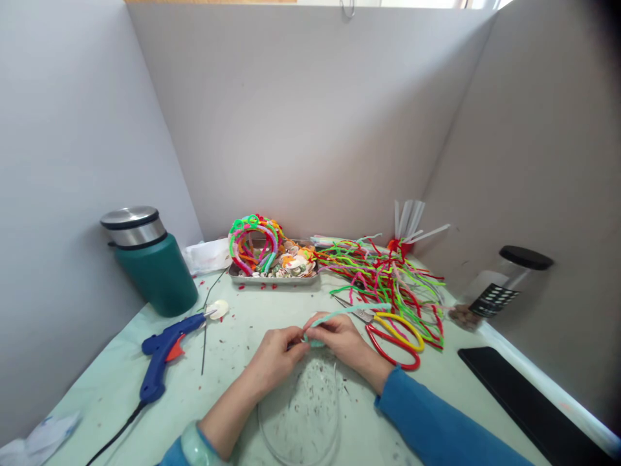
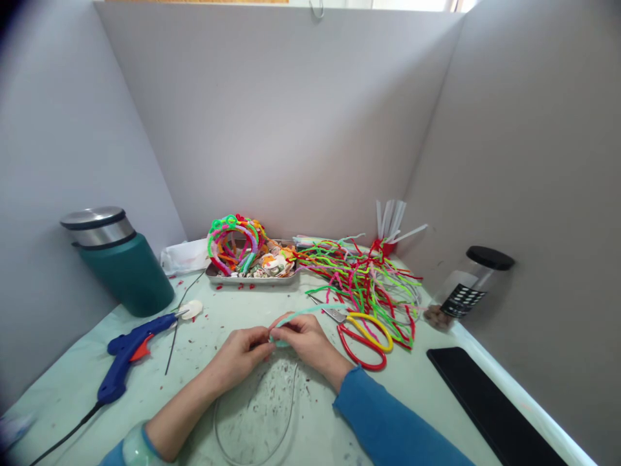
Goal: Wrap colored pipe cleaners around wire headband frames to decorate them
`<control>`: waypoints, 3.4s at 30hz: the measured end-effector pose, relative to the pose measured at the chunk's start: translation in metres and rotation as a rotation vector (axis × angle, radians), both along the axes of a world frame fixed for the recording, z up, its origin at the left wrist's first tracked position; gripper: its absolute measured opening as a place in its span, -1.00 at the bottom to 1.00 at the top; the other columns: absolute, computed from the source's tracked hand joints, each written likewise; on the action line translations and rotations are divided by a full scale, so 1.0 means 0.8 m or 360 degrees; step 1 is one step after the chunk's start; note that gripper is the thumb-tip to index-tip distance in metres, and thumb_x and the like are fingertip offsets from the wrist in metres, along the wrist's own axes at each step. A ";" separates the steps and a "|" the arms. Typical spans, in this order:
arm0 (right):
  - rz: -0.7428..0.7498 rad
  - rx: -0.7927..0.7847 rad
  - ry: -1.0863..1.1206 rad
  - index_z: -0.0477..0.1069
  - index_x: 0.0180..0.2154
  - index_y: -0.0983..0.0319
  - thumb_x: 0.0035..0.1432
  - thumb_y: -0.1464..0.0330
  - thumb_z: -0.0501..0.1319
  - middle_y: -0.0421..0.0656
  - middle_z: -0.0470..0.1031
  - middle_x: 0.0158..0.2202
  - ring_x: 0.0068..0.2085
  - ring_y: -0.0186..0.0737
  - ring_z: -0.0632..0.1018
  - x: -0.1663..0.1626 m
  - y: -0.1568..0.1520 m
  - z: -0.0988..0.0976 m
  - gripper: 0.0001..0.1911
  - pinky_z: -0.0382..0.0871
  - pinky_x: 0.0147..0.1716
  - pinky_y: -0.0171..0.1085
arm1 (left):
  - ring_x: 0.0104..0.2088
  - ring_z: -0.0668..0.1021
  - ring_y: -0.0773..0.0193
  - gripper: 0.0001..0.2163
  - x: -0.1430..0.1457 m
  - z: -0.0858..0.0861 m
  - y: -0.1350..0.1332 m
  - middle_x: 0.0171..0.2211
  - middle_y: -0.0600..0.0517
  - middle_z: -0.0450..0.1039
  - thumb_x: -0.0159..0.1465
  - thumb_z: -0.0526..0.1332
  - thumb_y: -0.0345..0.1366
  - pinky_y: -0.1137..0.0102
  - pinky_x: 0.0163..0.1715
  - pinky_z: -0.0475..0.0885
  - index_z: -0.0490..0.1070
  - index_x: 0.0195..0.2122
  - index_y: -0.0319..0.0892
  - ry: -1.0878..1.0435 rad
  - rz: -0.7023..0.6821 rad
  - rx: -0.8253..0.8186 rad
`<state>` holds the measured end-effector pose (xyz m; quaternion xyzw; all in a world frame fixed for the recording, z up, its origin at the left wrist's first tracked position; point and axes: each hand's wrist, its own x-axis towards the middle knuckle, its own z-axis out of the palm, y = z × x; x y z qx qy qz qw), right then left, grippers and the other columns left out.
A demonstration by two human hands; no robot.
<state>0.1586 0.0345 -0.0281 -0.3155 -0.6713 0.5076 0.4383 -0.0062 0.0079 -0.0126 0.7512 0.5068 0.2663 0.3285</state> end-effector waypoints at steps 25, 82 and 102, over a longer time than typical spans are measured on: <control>-0.0096 -0.0500 0.0227 0.35 -0.47 0.30 -0.12 0.18 0.31 -0.31 0.32 -0.67 -0.68 -0.46 0.29 -0.002 0.003 0.002 -0.68 0.13 -0.68 -0.44 | -0.52 0.38 0.38 -0.80 0.000 0.011 -0.005 -0.52 0.08 0.42 0.14 0.14 -0.32 0.52 -0.48 0.25 0.48 -0.23 -0.18 -0.0439 -0.0003 0.0124; -0.0095 -0.0260 0.0075 0.36 -0.45 0.29 0.01 0.25 0.23 -0.31 0.27 -0.65 -0.65 -0.46 0.25 -0.006 0.000 0.000 -0.79 0.12 -0.66 -0.43 | -0.65 0.14 0.43 -0.66 0.001 0.004 0.006 -0.73 0.17 0.05 0.10 0.08 -0.10 0.49 -0.63 0.00 0.33 -0.67 -0.23 -0.0365 0.0498 -0.0228; -0.0087 -0.0170 -0.0025 0.44 -0.45 0.31 0.03 0.29 0.23 -0.28 0.28 -0.64 -0.61 -0.44 0.25 -0.003 -0.002 0.003 -0.81 0.12 -0.61 -0.41 | -0.66 0.29 0.42 -0.81 -0.004 -0.007 0.011 -0.65 0.13 0.38 0.14 0.11 -0.19 0.54 -0.64 0.14 0.39 -0.35 -0.19 -0.0541 0.0453 -0.0047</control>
